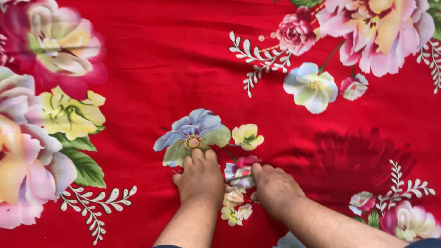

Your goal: The person repeatedly smooths and adjusts a large red floral fabric spread over a surface. They use both hands to press down and flatten the material, moving across different sections to remove wrinkles.

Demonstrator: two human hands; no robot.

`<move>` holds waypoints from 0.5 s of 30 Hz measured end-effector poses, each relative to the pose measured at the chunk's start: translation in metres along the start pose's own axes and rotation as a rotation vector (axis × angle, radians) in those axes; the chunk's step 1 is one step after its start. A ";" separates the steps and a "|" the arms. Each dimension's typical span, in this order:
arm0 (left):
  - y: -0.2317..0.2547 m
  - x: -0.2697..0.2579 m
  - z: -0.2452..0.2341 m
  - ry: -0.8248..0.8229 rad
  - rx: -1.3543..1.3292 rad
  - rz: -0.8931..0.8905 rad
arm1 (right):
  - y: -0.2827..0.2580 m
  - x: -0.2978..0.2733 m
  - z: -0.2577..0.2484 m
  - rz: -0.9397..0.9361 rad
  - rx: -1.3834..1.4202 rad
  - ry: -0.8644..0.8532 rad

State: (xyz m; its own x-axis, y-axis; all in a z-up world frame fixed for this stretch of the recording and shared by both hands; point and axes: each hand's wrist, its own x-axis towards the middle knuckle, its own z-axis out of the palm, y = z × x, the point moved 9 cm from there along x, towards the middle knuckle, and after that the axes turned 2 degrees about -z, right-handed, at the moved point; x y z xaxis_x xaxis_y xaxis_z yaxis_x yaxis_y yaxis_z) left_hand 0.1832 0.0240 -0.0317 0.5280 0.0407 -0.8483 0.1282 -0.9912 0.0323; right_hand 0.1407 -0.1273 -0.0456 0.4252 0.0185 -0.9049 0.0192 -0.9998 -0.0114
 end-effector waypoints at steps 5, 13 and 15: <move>0.000 0.008 0.007 0.015 0.013 0.011 | 0.001 0.002 -0.001 -0.012 0.003 0.003; 0.000 -0.010 -0.018 0.045 -0.043 0.028 | -0.006 -0.008 -0.040 -0.200 -0.116 0.104; 0.003 -0.009 -0.024 -0.001 -0.070 0.054 | -0.013 -0.006 -0.075 -0.284 -0.104 0.304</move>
State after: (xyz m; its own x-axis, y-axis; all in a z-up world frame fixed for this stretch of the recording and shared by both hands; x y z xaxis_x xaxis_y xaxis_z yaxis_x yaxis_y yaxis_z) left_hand 0.1994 0.0236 -0.0113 0.5351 -0.0125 -0.8447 0.1578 -0.9808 0.1145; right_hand 0.2058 -0.1131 -0.0082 0.6371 0.3117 -0.7049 0.2591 -0.9480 -0.1850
